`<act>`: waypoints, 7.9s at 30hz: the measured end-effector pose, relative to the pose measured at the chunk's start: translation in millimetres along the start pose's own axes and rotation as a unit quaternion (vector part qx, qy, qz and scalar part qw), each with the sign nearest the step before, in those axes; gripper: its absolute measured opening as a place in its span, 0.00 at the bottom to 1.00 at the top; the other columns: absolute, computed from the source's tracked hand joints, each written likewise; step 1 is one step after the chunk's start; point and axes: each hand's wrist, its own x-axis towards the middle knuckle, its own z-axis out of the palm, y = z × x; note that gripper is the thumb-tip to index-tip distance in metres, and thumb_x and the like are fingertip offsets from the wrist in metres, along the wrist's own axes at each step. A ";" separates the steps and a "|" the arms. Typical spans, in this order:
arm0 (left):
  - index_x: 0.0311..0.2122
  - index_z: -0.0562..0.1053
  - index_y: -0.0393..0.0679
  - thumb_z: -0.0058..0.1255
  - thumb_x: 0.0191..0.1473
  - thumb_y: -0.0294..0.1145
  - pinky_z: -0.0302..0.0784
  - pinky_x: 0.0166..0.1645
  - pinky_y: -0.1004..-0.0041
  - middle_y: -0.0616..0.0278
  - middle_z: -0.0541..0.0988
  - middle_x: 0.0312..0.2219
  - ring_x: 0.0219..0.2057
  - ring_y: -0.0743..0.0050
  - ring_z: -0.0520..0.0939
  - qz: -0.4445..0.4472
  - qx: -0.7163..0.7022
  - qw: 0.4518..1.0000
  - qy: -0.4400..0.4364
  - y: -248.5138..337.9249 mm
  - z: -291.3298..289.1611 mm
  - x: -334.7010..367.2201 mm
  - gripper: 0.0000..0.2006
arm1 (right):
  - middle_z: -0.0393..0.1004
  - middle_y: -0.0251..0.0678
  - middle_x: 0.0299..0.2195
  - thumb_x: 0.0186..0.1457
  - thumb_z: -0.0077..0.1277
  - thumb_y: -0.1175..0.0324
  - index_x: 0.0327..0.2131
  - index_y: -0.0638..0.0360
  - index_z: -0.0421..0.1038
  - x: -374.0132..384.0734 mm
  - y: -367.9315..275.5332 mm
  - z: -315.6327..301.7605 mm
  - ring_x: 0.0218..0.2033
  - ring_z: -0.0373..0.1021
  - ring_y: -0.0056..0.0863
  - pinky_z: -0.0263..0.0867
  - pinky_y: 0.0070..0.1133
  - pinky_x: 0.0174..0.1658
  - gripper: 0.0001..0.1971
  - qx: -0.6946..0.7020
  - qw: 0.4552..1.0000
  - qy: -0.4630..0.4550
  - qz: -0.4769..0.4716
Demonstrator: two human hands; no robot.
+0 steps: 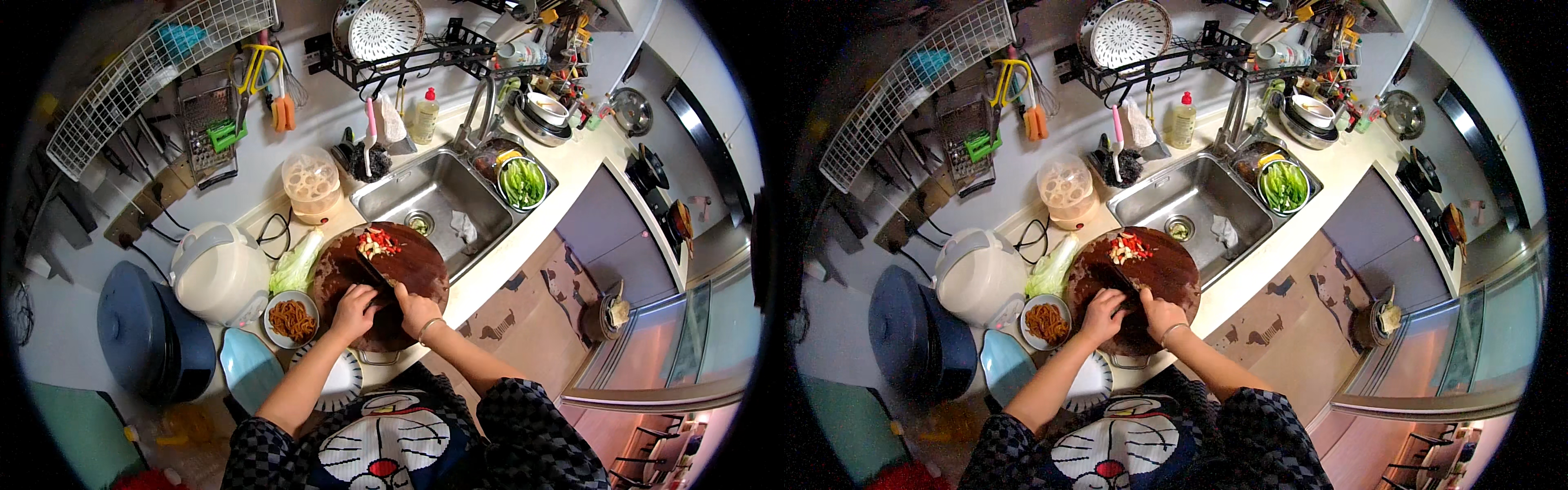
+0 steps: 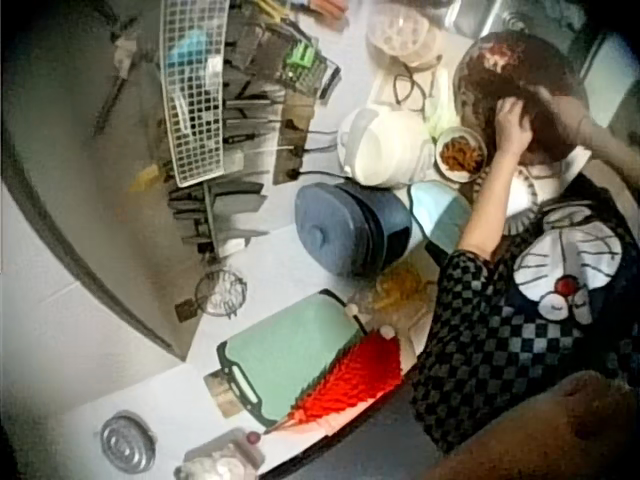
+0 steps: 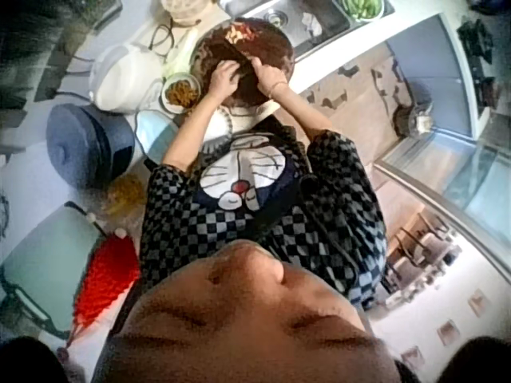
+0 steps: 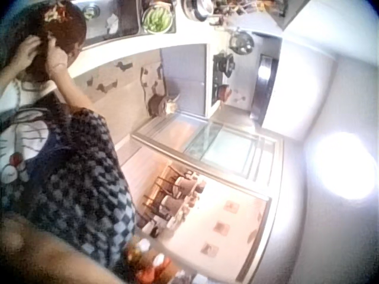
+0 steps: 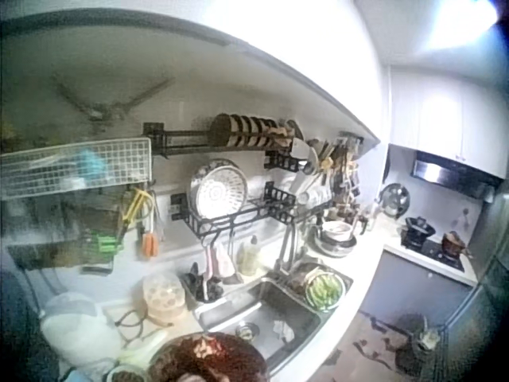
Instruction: The person adds food from a bowl into a pan, stirs the pan with a wooden spatula, and then chops ingredients on a wooden board using a large knife.
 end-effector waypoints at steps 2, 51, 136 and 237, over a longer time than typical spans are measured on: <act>0.35 0.73 0.35 0.55 0.36 0.21 0.70 0.47 0.61 0.53 0.73 0.36 0.40 0.50 0.72 -0.001 0.012 1.000 -0.005 -0.7 -0.3 -0.6 0.15 | 0.73 0.50 0.32 0.45 0.49 0.76 0.46 0.55 0.54 -10.7 5.5 -10.3 0.33 0.73 0.49 0.71 0.35 0.33 0.24 -0.009 0.999 0.021 -0.024; 0.37 0.71 0.32 0.53 0.40 0.20 0.70 0.45 0.61 0.51 0.70 0.37 0.40 0.49 0.70 0.052 0.051 0.997 -0.013 4.5 0.5 -2.3 0.15 | 0.74 0.52 0.33 0.46 0.50 0.73 0.44 0.60 0.52 16.9 7.2 -43.8 0.37 0.72 0.50 0.69 0.37 0.38 0.22 0.008 0.996 -0.080 -0.027; 0.37 0.72 0.35 0.57 0.37 0.22 0.71 0.45 0.64 0.54 0.72 0.37 0.40 0.52 0.72 -0.008 0.004 1.000 0.003 -17.2 -1.1 1.9 0.17 | 0.73 0.56 0.27 0.46 0.48 0.74 0.42 0.61 0.52 25.5 3.8 -8.2 0.34 0.71 0.55 0.67 0.41 0.36 0.20 0.057 0.998 -0.013 -0.010; 0.38 0.70 0.38 0.58 0.37 0.24 0.71 0.45 0.63 0.56 0.69 0.36 0.42 0.53 0.70 -0.033 0.110 0.993 -0.015 5.4 -4.5 2.0 0.17 | 0.73 0.57 0.29 0.47 0.46 0.72 0.41 0.61 0.52 -25.2 -7.6 -60.1 0.34 0.71 0.55 0.67 0.40 0.38 0.18 0.005 0.997 -0.081 0.012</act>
